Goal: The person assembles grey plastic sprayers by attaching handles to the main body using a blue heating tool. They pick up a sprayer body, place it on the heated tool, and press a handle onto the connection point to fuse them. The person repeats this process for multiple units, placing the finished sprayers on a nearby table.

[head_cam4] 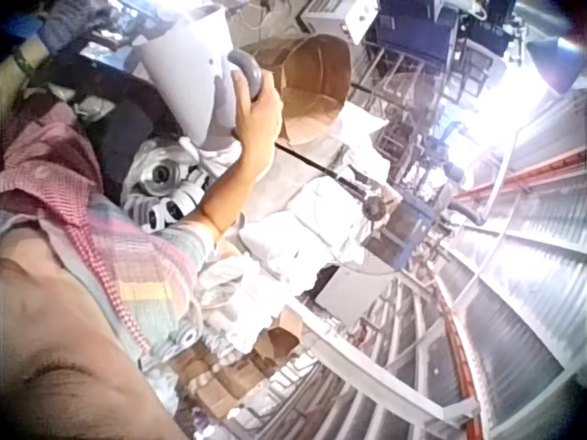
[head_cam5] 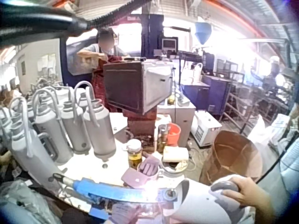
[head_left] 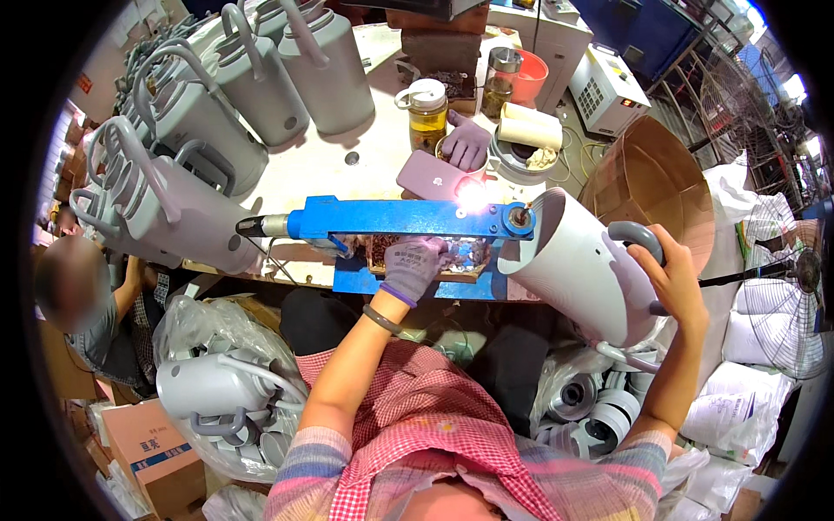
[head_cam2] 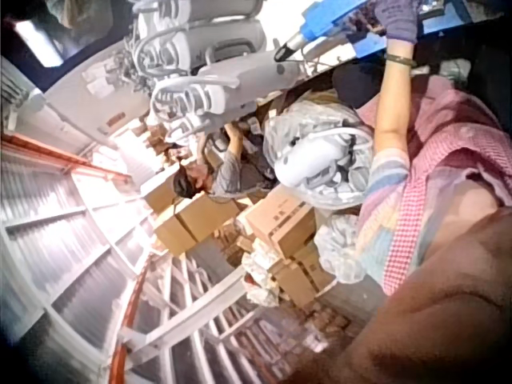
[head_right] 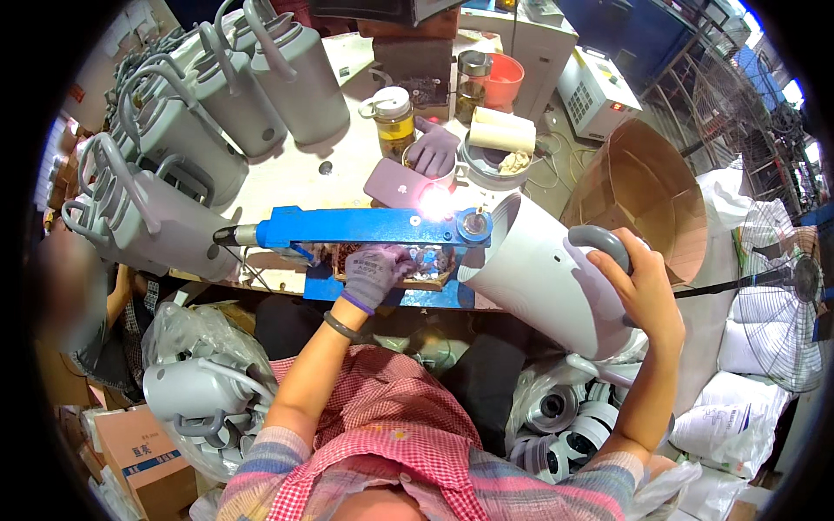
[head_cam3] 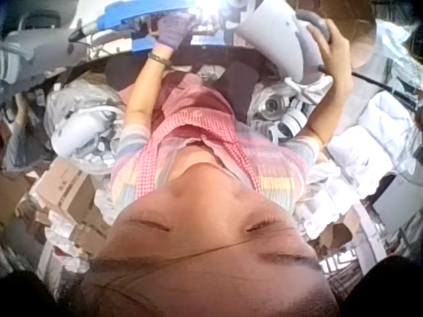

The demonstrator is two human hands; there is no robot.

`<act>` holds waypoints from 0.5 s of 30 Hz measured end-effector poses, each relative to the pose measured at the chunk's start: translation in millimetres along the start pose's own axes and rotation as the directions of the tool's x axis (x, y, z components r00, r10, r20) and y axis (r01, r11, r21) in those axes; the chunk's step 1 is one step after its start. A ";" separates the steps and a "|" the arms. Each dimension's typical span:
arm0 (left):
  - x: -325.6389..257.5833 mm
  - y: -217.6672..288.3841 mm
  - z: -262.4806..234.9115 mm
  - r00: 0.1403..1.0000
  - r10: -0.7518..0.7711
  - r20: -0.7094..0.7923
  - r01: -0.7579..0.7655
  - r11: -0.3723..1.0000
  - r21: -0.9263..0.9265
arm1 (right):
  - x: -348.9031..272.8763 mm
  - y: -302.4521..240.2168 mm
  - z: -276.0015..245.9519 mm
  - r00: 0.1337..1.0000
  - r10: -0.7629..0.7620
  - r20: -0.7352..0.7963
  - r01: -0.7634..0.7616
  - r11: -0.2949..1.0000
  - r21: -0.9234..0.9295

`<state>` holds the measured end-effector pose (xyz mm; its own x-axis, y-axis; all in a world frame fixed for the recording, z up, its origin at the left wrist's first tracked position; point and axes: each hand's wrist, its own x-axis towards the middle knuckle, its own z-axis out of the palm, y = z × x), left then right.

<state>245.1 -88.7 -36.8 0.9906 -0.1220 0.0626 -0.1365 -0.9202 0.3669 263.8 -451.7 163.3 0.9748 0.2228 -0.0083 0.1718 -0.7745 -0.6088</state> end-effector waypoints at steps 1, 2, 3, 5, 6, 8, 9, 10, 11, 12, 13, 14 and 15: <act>-0.2 -3.7 0.5 0.997 0.043 -0.070 -0.044 0.999 -0.008 | 0.5 0.8 1.6 1.000 -0.025 -0.003 0.025 1.000 -0.009; -4.5 -7.4 -0.4 0.994 0.051 -0.098 -0.056 0.997 -0.053 | 0.8 1.3 3.0 0.999 -0.049 -0.006 0.049 0.999 -0.018; -11.3 -10.3 -1.5 0.990 0.059 -0.126 -0.071 0.993 -0.098 | 1.1 1.9 4.2 0.997 -0.073 -0.009 0.073 0.997 -0.028; -20.7 -1.6 -19.9 0.963 0.114 -0.244 -0.199 0.910 -0.363 | 0.8 7.8 4.2 0.997 -0.062 -0.037 0.062 0.998 -0.007; -24.5 15.5 -39.6 0.966 0.103 -0.239 -0.226 0.787 -0.574 | 0.2 11.6 3.3 0.997 -0.052 -0.056 0.052 0.999 0.004; -21.6 38.1 -70.0 0.949 0.160 -0.273 -0.305 0.692 -0.655 | 1.8 7.4 -1.2 1.000 -0.008 -0.027 0.009 1.000 0.022; -16.7 52.8 -87.2 0.960 0.148 -0.236 -0.270 0.700 -0.661 | 1.1 5.2 -3.2 1.000 0.013 -0.007 -0.013 1.000 0.028; -4.1 67.1 -104.4 0.970 0.134 -0.204 -0.238 0.709 -0.664 | 0.3 5.7 -1.3 1.000 -0.006 -0.012 0.006 1.000 0.025; 11.4 77.0 -113.9 0.976 0.122 -0.178 -0.211 0.718 -0.663 | 1.0 5.5 -0.6 0.999 -0.030 -0.023 0.030 0.999 0.020; 26.7 80.2 -109.4 0.888 0.276 -0.368 -0.429 0.785 -0.447 | 1.6 7.3 0.1 0.998 -0.053 -0.033 0.054 0.998 0.014; 38.8 85.1 -102.4 0.855 0.296 -0.425 -0.483 0.753 -0.447 | 2.9 10.4 3.9 0.989 -0.129 -0.068 0.129 0.992 -0.006; 47.6 88.5 -97.5 0.819 0.313 -0.481 -0.535 0.719 -0.443 | 3.3 11.6 2.1 0.989 -0.132 -0.059 0.132 0.991 -0.008; 52.7 88.5 -96.0 0.790 0.380 -0.481 -0.570 0.744 -0.348 | 4.4 10.5 0.6 0.990 -0.135 -0.050 0.135 0.991 -0.010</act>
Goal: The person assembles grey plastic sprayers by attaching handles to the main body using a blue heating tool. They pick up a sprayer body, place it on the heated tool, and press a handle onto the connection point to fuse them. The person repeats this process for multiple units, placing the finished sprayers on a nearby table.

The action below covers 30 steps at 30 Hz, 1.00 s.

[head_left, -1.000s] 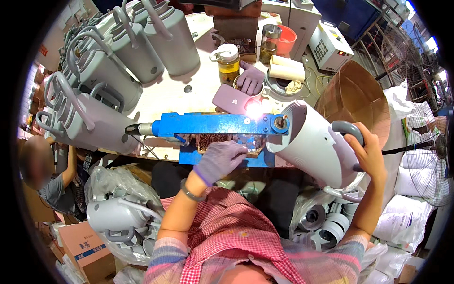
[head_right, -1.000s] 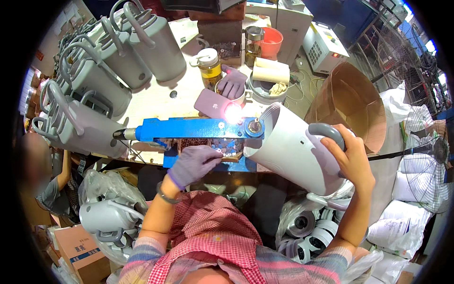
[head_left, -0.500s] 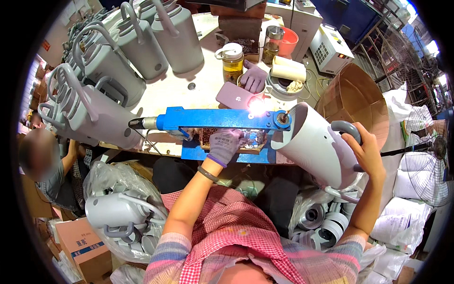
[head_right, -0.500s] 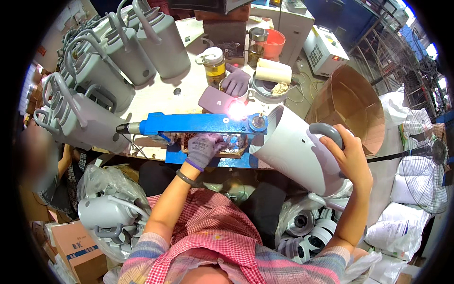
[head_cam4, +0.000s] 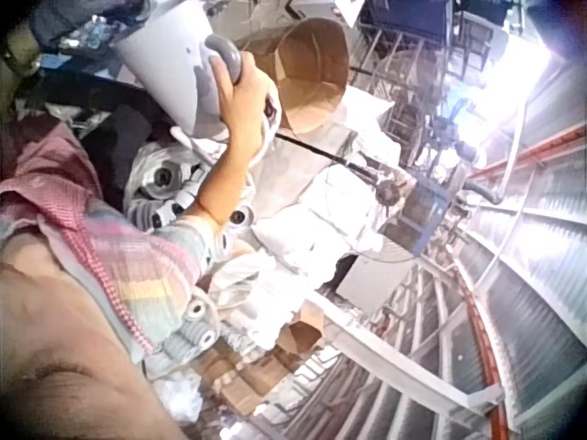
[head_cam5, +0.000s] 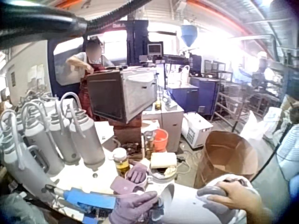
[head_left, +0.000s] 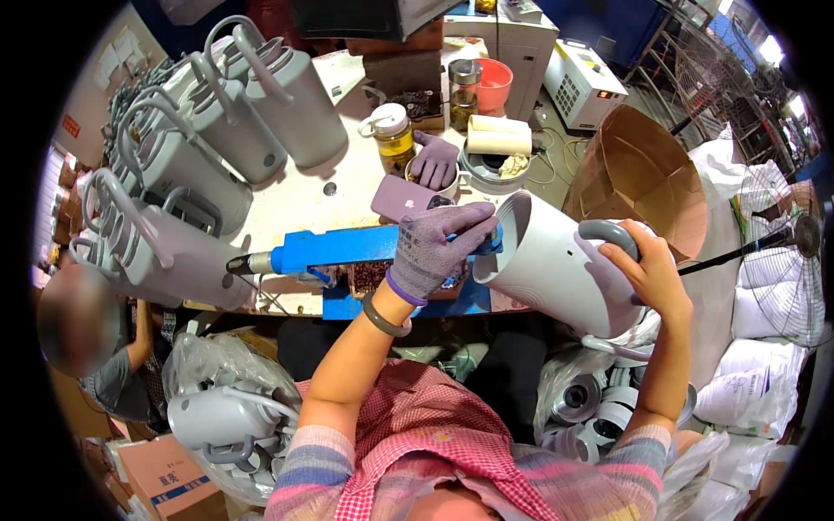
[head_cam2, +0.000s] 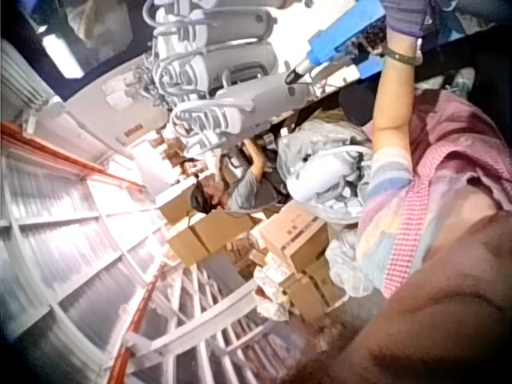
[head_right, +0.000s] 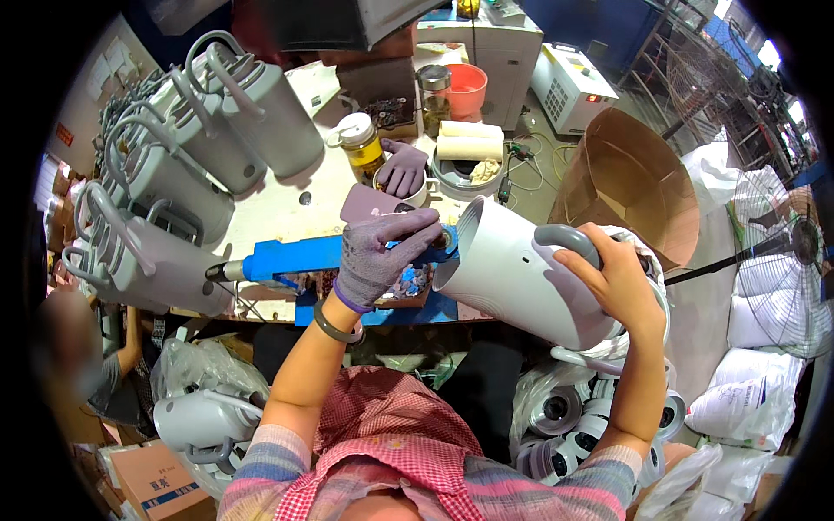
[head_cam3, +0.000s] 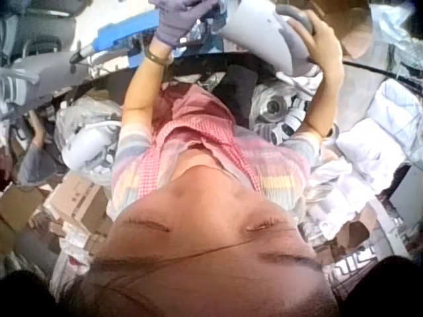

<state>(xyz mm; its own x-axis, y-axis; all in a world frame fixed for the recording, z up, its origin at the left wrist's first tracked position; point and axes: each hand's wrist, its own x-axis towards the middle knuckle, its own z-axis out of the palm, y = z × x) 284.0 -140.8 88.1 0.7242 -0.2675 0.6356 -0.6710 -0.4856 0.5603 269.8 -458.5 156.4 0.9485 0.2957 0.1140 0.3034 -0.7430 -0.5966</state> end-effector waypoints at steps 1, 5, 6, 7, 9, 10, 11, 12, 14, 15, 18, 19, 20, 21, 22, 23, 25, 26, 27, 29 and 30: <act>0.5 -0.5 4.7 0.996 -0.085 0.017 0.086 0.995 -0.043 | -0.8 0.1 -0.6 1.000 0.007 0.009 -0.007 1.000 -0.004; -3.0 -0.2 18.0 0.935 -0.350 0.062 0.355 0.912 -0.207 | 0.7 5.4 -2.7 1.000 0.006 0.009 -0.007 1.000 0.024; -2.1 0.1 20.0 0.911 -0.404 0.077 0.410 0.873 -0.263 | 2.3 5.4 -3.9 1.000 0.011 0.011 -0.011 1.000 0.027; -1.2 0.5 20.8 0.884 -0.459 0.092 0.462 0.827 -0.319 | 5.0 4.8 -5.6 1.000 0.012 0.017 -0.012 1.000 0.027; 0.6 -4.8 19.9 0.821 -0.525 0.224 0.567 0.704 -0.428 | 13.2 0.4 -9.6 0.999 0.015 0.030 -0.015 1.000 0.016; 1.2 -8.9 19.5 0.807 -0.531 0.259 0.588 0.679 -0.439 | 19.8 -4.3 -11.8 0.999 0.015 0.037 -0.015 1.000 0.004; 1.5 -11.6 18.0 0.791 -0.536 0.294 0.609 0.654 -0.448 | 27.1 -10.2 -13.4 0.999 0.015 0.045 -0.014 1.000 -0.007; 0.5 -12.2 15.2 0.805 -0.511 0.300 0.592 0.662 -0.460 | 35.9 -18.4 -13.3 0.998 -0.048 0.040 0.047 0.998 0.029; -2.6 -11.0 8.8 0.831 -0.455 0.319 0.556 0.673 -0.488 | 54.5 -33.6 -11.7 0.993 -0.077 0.089 0.078 0.997 -0.004; -7.4 -10.9 4.5 0.829 -0.467 0.309 0.553 0.594 -0.584 | 63.4 -41.3 -9.2 0.989 -0.094 0.118 0.097 0.995 -0.017; -18.5 -10.5 -10.4 0.805 -0.512 0.301 0.534 0.402 -0.744 | 82.3 -59.4 -0.7 0.976 -0.107 0.190 0.134 0.981 -0.137; -29.0 -11.5 -19.7 0.766 -0.559 0.316 0.558 0.335 -0.759 | 88.4 -65.6 4.7 0.968 -0.131 0.215 0.165 0.975 -0.148; -31.9 -8.5 -22.6 0.719 -0.614 0.325 0.576 0.265 -0.773 | 92.0 -67.6 9.8 0.963 -0.165 0.215 0.202 0.966 -0.164; -32.4 -3.5 -25.3 0.668 -0.663 0.338 0.589 0.193 -0.785 | 94.7 -68.6 13.9 0.961 -0.173 0.215 0.214 0.959 -0.185; -34.0 3.6 -25.5 0.638 -0.709 0.301 0.604 0.218 -0.767 | 98.3 -70.8 19.9 0.957 -0.192 0.219 0.237 0.951 -0.199; -37.9 4.0 -21.5 0.648 -0.714 0.265 0.628 0.305 -0.716 | 101.3 -71.8 24.9 0.952 -0.209 0.224 0.257 0.942 -0.214; -42.8 2.7 -10.9 0.673 -0.713 0.197 0.662 0.463 -0.589 | 104.2 -73.6 30.1 0.949 -0.222 0.223 0.266 0.944 -0.193; -38.0 9.5 -6.3 0.681 -0.717 0.150 0.644 0.488 -0.589 | 103.8 -75.4 31.1 0.951 -0.222 0.217 0.262 0.949 -0.176; -41.6 5.8 -3.7 0.662 -0.729 0.173 0.679 0.486 -0.550 | 103.6 -76.7 32.1 0.952 -0.222 0.209 0.257 0.953 -0.159; -44.5 0.4 1.8 0.622 -0.751 0.222 0.745 0.481 -0.461 | 103.5 -73.8 32.7 0.952 -0.216 0.219 0.252 0.955 -0.155; -45.9 3.1 6.6 0.635 -0.746 0.202 0.706 0.454 -0.543 | 103.5 -72.0 32.4 0.951 -0.212 0.223 0.250 0.956 -0.154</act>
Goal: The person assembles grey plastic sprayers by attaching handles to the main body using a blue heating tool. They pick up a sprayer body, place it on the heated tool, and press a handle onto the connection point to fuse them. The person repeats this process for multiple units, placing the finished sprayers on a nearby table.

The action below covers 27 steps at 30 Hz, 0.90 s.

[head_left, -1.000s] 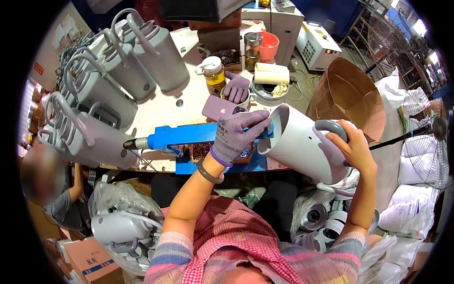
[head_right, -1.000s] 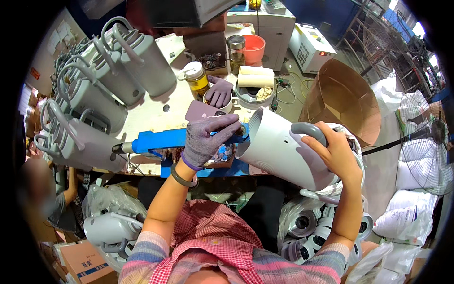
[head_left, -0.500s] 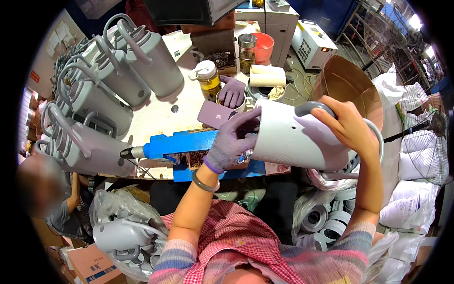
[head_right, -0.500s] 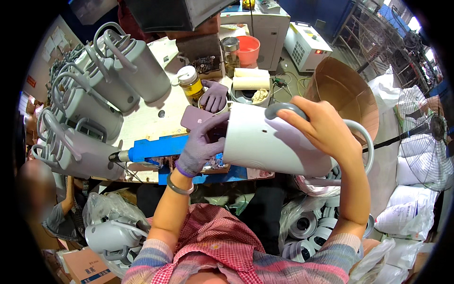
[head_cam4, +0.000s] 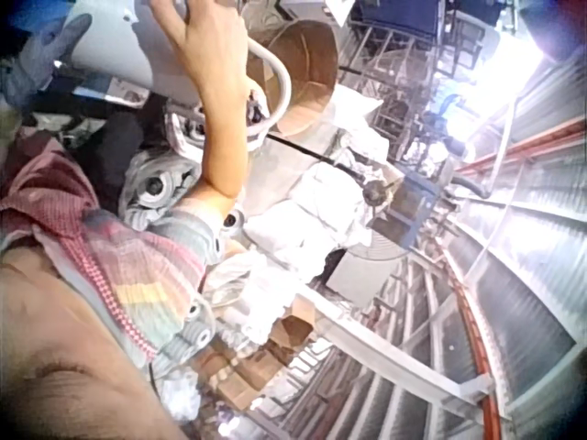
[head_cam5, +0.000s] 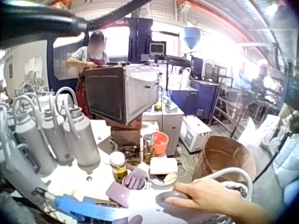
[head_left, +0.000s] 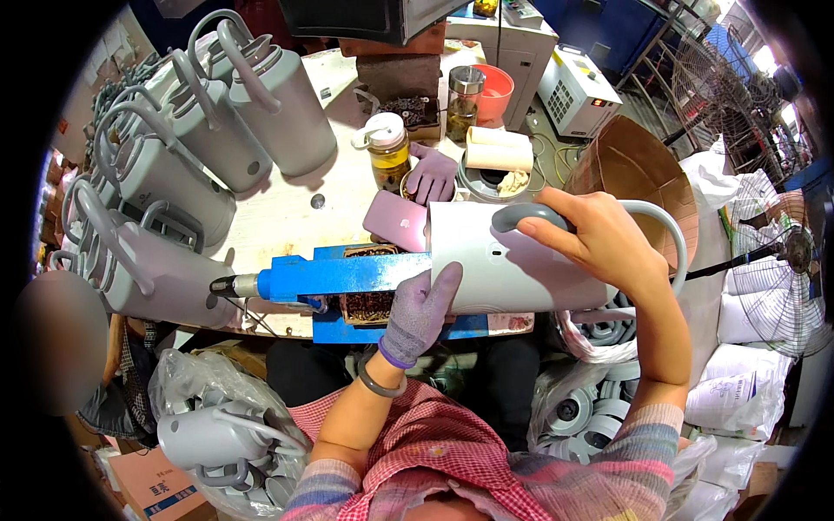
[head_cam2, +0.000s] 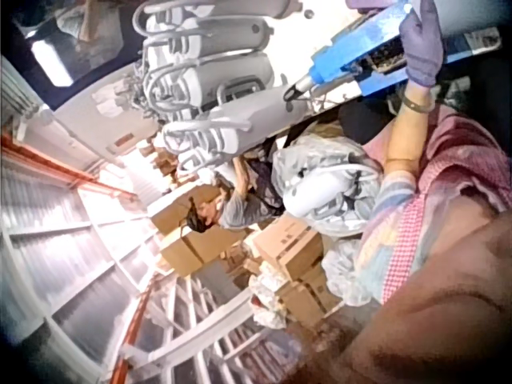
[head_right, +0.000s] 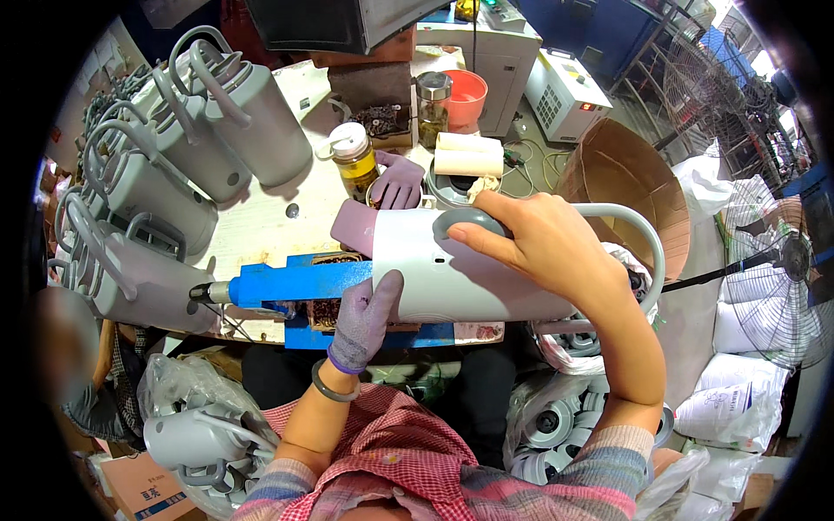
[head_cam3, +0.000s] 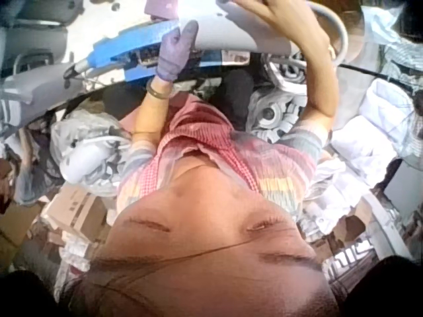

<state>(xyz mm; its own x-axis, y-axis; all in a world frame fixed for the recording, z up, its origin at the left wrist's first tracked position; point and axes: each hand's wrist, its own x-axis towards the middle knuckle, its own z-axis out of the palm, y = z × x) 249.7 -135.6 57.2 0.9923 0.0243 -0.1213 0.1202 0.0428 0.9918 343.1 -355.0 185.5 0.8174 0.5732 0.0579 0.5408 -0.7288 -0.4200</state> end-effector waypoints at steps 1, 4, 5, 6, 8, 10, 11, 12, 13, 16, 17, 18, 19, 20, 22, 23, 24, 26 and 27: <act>0.6 -4.9 -1.0 1.000 0.015 0.015 -0.015 0.999 0.039 | -0.7 1.5 -0.4 1.000 0.000 0.003 0.000 1.000 0.001; 2.8 -16.9 -3.8 0.996 0.063 0.056 -0.070 0.990 0.121 | -1.8 4.3 -0.1 1.000 -0.011 0.000 0.011 1.000 -0.010; 2.7 -14.2 -3.4 0.994 0.083 0.068 -0.091 0.988 0.128 | -2.2 5.3 1.0 1.000 -0.023 -0.009 0.022 0.999 -0.023; 3.2 -13.2 -2.7 0.992 0.102 0.080 -0.112 0.984 0.135 | -2.3 6.3 1.6 0.999 -0.034 -0.018 0.034 0.999 -0.036; 3.7 -15.1 -3.0 0.995 0.041 0.086 -0.048 0.996 0.081 | -1.3 5.2 1.7 0.999 -0.031 -0.039 0.030 0.999 -0.029; 5.6 -18.8 -2.9 0.996 0.001 0.091 -0.007 0.998 0.063 | 0.4 5.2 1.3 0.999 -0.030 -0.037 0.029 0.999 -0.031; 7.6 -23.7 -2.7 0.996 -0.008 0.091 0.002 0.997 0.071 | 1.4 5.3 1.1 0.999 -0.031 -0.024 0.030 0.999 -0.037; 8.8 -26.5 -2.5 0.996 -0.018 0.090 0.011 0.997 0.079 | 2.4 5.5 1.1 0.999 -0.033 -0.010 0.032 0.999 -0.042; 8.4 -21.4 -0.2 0.998 -0.002 0.069 -0.005 0.995 0.099 | 2.8 6.8 2.7 0.999 -0.033 -0.016 0.032 0.999 -0.029; 4.0 -2.1 3.6 0.999 0.021 0.034 -0.026 0.989 0.149 | 7.2 6.9 11.4 0.999 0.016 -0.047 -0.014 0.999 0.047; 5.3 2.5 2.3 0.999 0.010 0.043 -0.017 0.987 0.158 | 5.4 7.2 12.8 0.999 0.015 -0.035 -0.013 0.999 0.042; 6.3 6.1 1.5 0.999 -0.001 0.052 -0.008 0.986 0.167 | 1.1 6.9 14.7 1.000 0.014 -0.023 -0.013 0.999 0.038; 5.8 8.9 1.5 0.999 -0.009 0.049 0.001 0.989 0.151 | -1.7 6.2 16.8 1.000 0.010 -0.009 -0.009 0.999 0.036; 5.3 11.2 1.9 0.999 -0.017 0.047 0.011 0.991 0.134 | -1.3 1.9 17.0 1.000 0.008 -0.013 -0.008 1.000 -0.004; 4.5 10.7 2.2 0.998 -0.041 0.042 0.035 0.990 0.138 | 2.5 2.2 18.0 1.000 -0.015 -0.005 0.015 1.000 -0.026; 4.4 8.9 2.1 0.998 -0.057 0.038 0.050 0.986 0.158 | 3.9 2.0 18.5 1.000 -0.027 -0.001 0.027 0.999 -0.038; 4.3 7.9 1.9 0.997 -0.073 0.034 0.066 0.982 0.178 | 4.4 1.9 21.3 0.999 -0.038 -0.004 0.038 0.997 -0.065; 5.2 7.4 3.4 0.999 -0.029 0.025 0.025 0.987 0.161 | 5.0 2.5 27.1 0.998 -0.059 -0.003 0.058 0.991 -0.123; 5.3 7.3 3.0 0.999 -0.028 0.033 0.022 0.986 0.168 | 5.0 1.3 26.1 0.999 -0.050 0.015 0.051 0.988 -0.147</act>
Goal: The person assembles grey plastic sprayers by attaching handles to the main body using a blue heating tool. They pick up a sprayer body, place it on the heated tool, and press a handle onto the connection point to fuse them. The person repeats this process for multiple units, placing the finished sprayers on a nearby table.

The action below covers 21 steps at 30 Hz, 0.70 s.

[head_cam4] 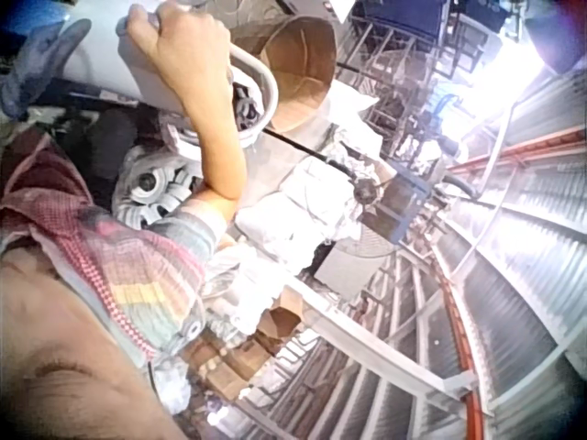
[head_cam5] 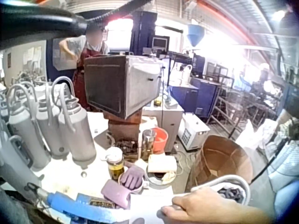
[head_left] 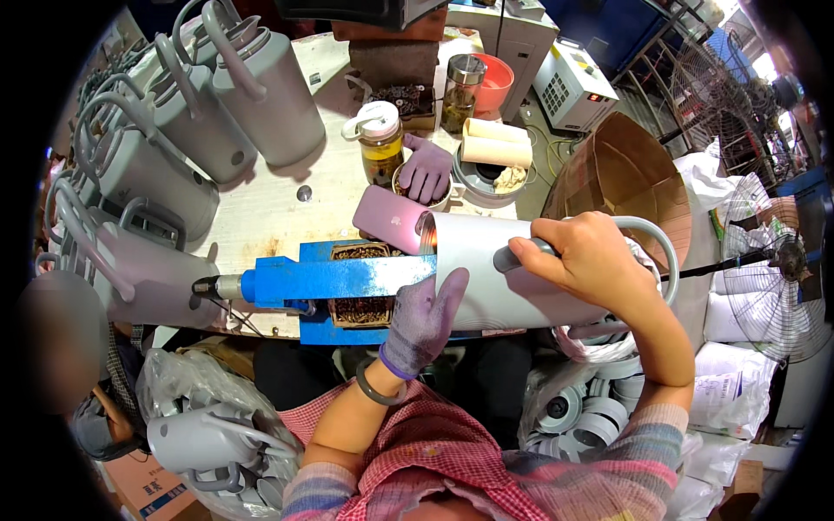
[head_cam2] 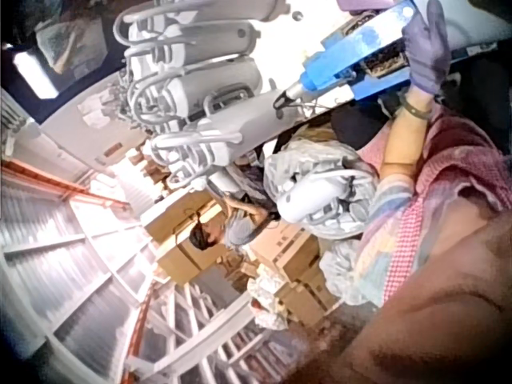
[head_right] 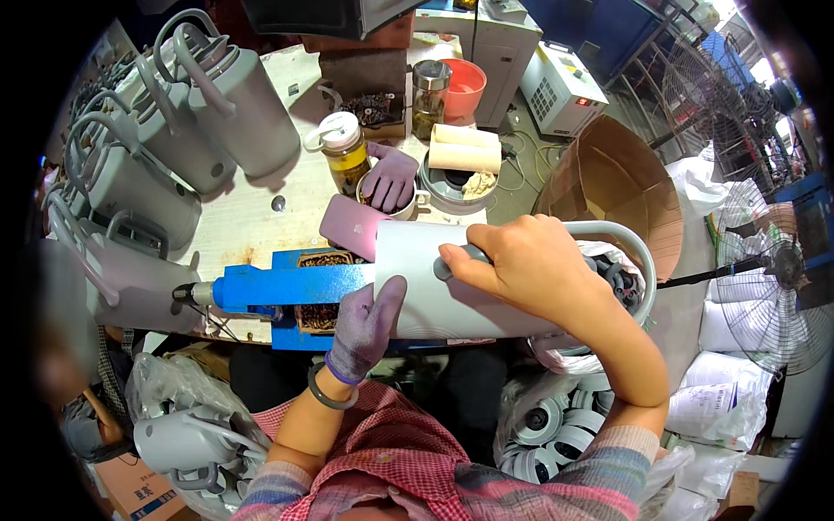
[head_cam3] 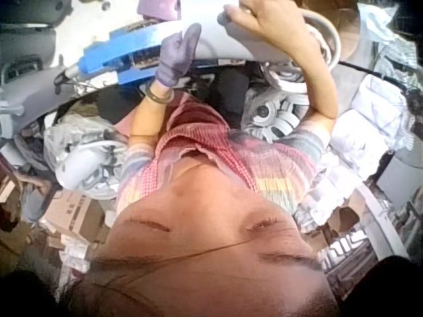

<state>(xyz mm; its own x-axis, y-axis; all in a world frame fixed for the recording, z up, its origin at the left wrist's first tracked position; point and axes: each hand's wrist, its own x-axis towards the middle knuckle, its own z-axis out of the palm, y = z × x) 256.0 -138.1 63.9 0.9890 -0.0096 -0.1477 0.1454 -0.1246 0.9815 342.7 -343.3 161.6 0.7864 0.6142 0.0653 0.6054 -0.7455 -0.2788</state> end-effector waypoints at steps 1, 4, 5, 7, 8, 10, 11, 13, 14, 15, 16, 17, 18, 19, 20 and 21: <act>0.2 -0.3 -0.7 1.000 0.002 0.003 -0.002 1.000 0.006 | 1.1 -1.3 -1.8 1.000 0.003 0.020 -0.002 1.000 -0.023; 0.4 -0.9 -3.6 0.999 0.025 0.024 -0.025 1.000 0.014 | 1.2 -0.3 0.6 0.999 -0.046 0.009 0.047 0.996 -0.070; -0.7 -1.4 -1.6 0.997 0.082 0.007 -0.082 0.997 -0.017 | 0.2 1.5 2.5 0.997 -0.073 -0.006 0.072 0.994 -0.085; -3.4 -10.8 -1.2 0.934 0.354 -0.039 -0.335 0.910 0.246 | -2.0 9.6 6.7 0.995 -0.100 -0.007 0.099 0.995 -0.033; -5.0 -23.6 0.5 0.838 0.546 0.004 -0.471 0.721 0.508 | -5.5 12.1 8.0 0.995 -0.103 0.003 0.103 0.995 -0.009; -4.4 -36.6 3.4 0.778 0.626 0.062 -0.528 0.597 0.603 | -8.5 7.4 9.5 0.996 -0.090 -0.003 0.090 0.995 -0.052; 0.2 -37.4 3.7 0.836 0.547 0.035 -0.497 0.729 0.470 | -8.5 1.1 8.7 0.997 -0.078 0.002 0.078 0.993 -0.085; 4.7 -39.2 1.6 0.870 0.490 0.043 -0.477 0.818 0.320 | -6.3 -5.4 6.2 0.999 -0.044 0.027 0.047 0.992 -0.121; 4.0 -35.6 0.7 0.903 0.427 0.041 -0.424 0.875 0.234 | -4.7 -7.6 4.6 0.999 -0.022 0.047 0.028 0.992 -0.124; 1.6 -30.2 0.9 0.931 0.362 0.045 -0.364 0.920 0.146 | -3.6 -9.5 3.8 0.998 -0.001 0.067 0.009 0.992 -0.128; -0.1 -24.7 0.1 0.954 0.296 0.053 -0.299 0.952 0.057 | -3.2 -10.8 2.9 0.998 -0.001 0.061 0.009 0.990 -0.138; -1.9 -26.4 -5.0 0.880 0.472 0.046 -0.461 0.827 0.323 | -3.6 -11.2 2.8 0.998 -0.001 0.057 0.010 0.989 -0.147; -4.7 -30.8 -15.1 0.777 0.624 0.089 -0.556 0.612 0.563 | -4.2 -11.2 2.7 0.999 -0.003 0.053 0.011 0.988 -0.156; -6.9 -34.9 -26.3 0.656 0.734 0.175 -0.572 0.331 0.751 | -3.1 -10.3 2.4 0.999 -0.027 0.034 0.032 0.984 -0.174; -9.9 -7.1 -47.8 0.693 0.689 0.211 -0.505 0.255 0.825 | -4.3 -7.1 4.1 0.999 -0.040 0.011 0.042 0.981 -0.188; -1.8 6.8 -67.3 0.801 0.596 0.053 -0.467 0.567 0.679 | -6.2 -7.1 6.3 0.998 -0.055 -0.009 0.052 0.979 -0.196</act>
<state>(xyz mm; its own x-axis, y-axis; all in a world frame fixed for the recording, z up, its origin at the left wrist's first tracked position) 257.1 -72.2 79.1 0.8774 -0.1340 0.4607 -0.3980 -0.7395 0.5429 332.8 -340.2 157.2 0.7530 0.6519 0.0896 0.6579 -0.7487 -0.0819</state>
